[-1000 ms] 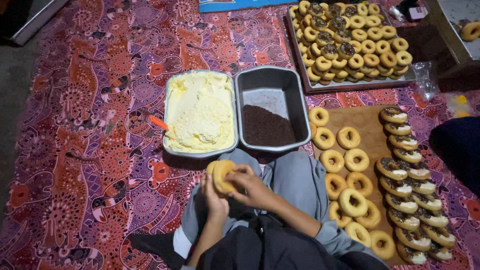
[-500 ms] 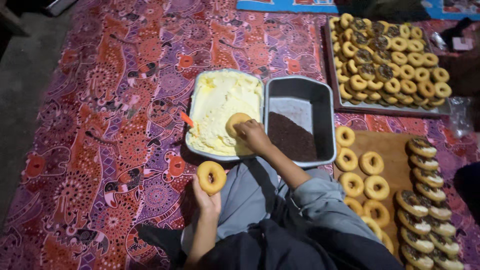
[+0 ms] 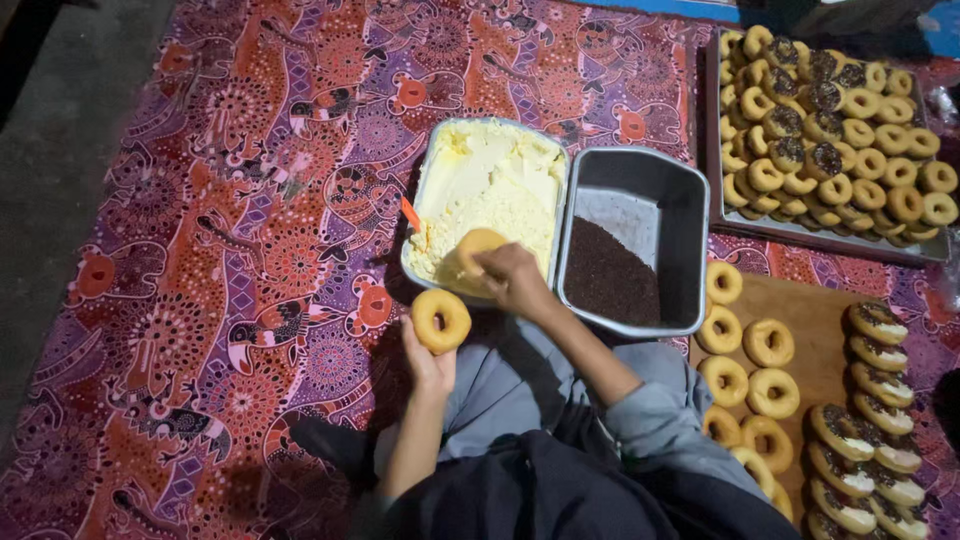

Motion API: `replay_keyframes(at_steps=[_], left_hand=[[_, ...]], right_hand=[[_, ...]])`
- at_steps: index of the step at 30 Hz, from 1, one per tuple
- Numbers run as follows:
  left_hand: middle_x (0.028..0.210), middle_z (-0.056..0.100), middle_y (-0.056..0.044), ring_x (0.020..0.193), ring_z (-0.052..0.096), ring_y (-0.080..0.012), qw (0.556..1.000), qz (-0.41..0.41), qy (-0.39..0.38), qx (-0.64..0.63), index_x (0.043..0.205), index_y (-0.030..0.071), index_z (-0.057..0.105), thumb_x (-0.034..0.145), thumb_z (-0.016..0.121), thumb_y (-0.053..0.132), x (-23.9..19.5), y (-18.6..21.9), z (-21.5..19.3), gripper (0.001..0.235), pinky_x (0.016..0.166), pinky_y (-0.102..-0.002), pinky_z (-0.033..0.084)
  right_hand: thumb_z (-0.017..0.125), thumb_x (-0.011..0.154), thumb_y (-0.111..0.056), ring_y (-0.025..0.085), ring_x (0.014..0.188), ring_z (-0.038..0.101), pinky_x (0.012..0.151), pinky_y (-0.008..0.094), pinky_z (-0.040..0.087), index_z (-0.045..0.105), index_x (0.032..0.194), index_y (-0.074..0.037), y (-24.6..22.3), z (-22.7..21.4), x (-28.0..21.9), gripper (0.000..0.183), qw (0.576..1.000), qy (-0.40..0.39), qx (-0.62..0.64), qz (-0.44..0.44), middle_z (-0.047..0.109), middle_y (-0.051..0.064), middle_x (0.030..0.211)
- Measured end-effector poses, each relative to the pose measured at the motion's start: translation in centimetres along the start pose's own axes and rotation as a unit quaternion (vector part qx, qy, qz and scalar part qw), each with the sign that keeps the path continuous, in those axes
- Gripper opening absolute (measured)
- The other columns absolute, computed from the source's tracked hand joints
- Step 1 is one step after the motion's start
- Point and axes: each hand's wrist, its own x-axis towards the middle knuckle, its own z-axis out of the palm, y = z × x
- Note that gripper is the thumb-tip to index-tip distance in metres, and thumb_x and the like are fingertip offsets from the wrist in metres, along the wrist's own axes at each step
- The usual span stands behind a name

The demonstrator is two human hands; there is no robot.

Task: The person sits on a patterned rug and repeatedly dips plain donuts into a tray of white cream, then into a tray of dark crumbs, and places them on a wooden board. The process is repeated for multiple donuts, building a row of finished items.

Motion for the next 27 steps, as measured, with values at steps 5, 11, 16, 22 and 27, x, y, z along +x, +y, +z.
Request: replay_keyframes(at_steps=[5, 11, 16, 22, 27], left_hand=[[0.144, 0.053, -0.011, 0.126, 0.055, -0.0272, 0.997, -0.077, -0.005, -0.002, 0.146, 0.014, 0.047, 0.098, 0.037, 0.06, 1.1, -0.8, 1.3, 0.068, 0.104, -0.052, 0.044], [0.152, 0.051, -0.013, 0.137, 0.052, -0.0253, 0.998, -0.06, -0.025, -0.012, 0.15, 0.007, 0.048, 0.104, 0.038, 0.06, 0.6, -1.0, 1.7, 0.071, 0.116, -0.043, 0.044], [0.142, 0.055, -0.01, 0.129, 0.054, -0.0285, 0.996, -0.088, 0.002, 0.0, 0.142, 0.012, 0.052, 0.096, 0.038, 0.063, 0.9, -0.6, 1.9, 0.07, 0.105, -0.052, 0.044], [0.14, 0.06, -0.012, 0.13, 0.057, -0.0267, 0.997, -0.047, -0.052, -0.027, 0.139, 0.006, 0.057, 0.101, 0.046, 0.057, 0.5, -0.4, 1.5, 0.065, 0.112, -0.046, 0.045], [0.132, 0.059, -0.009, 0.122, 0.058, -0.0284, 0.992, -0.11, 0.027, -0.054, 0.137, 0.009, 0.056, 0.099, 0.044, 0.059, -0.1, -0.5, 1.4, 0.064, 0.106, -0.052, 0.045]], right_hand=[[0.081, 0.074, -0.012, 0.033, 0.098, 0.065, 0.088, 0.046, 0.051, 0.073, 0.114, -0.006, -2.4, 0.7, -1.7, 0.041, 0.989, 0.022, 0.038, -0.142, 0.072, 0.012, 0.101], [0.079, 0.072, -0.012, 0.035, 0.088, 0.065, 0.081, 0.046, 0.051, 0.078, 0.107, -0.011, 2.1, -1.8, 1.1, 0.035, 0.991, 0.058, -0.118, -0.013, 0.071, 0.01, 0.089], [0.079, 0.078, -0.016, 0.031, 0.088, 0.065, 0.084, 0.045, 0.051, 0.075, 0.11, -0.009, -2.6, 0.2, -2.4, 0.033, 0.995, 0.002, 0.049, -0.088, 0.07, 0.009, 0.089], [0.08, 0.078, -0.014, 0.033, 0.095, 0.064, 0.085, 0.046, 0.05, 0.075, 0.111, -0.007, -0.2, -0.9, -0.4, 0.034, 0.994, 0.067, -0.063, -0.062, 0.072, 0.011, 0.099], [0.084, 0.082, -0.017, 0.03, 0.092, 0.066, 0.087, 0.045, 0.051, 0.075, 0.115, -0.009, 0.4, -0.4, -1.4, 0.035, 0.997, 0.047, -0.03, -0.049, 0.072, 0.008, 0.097]])
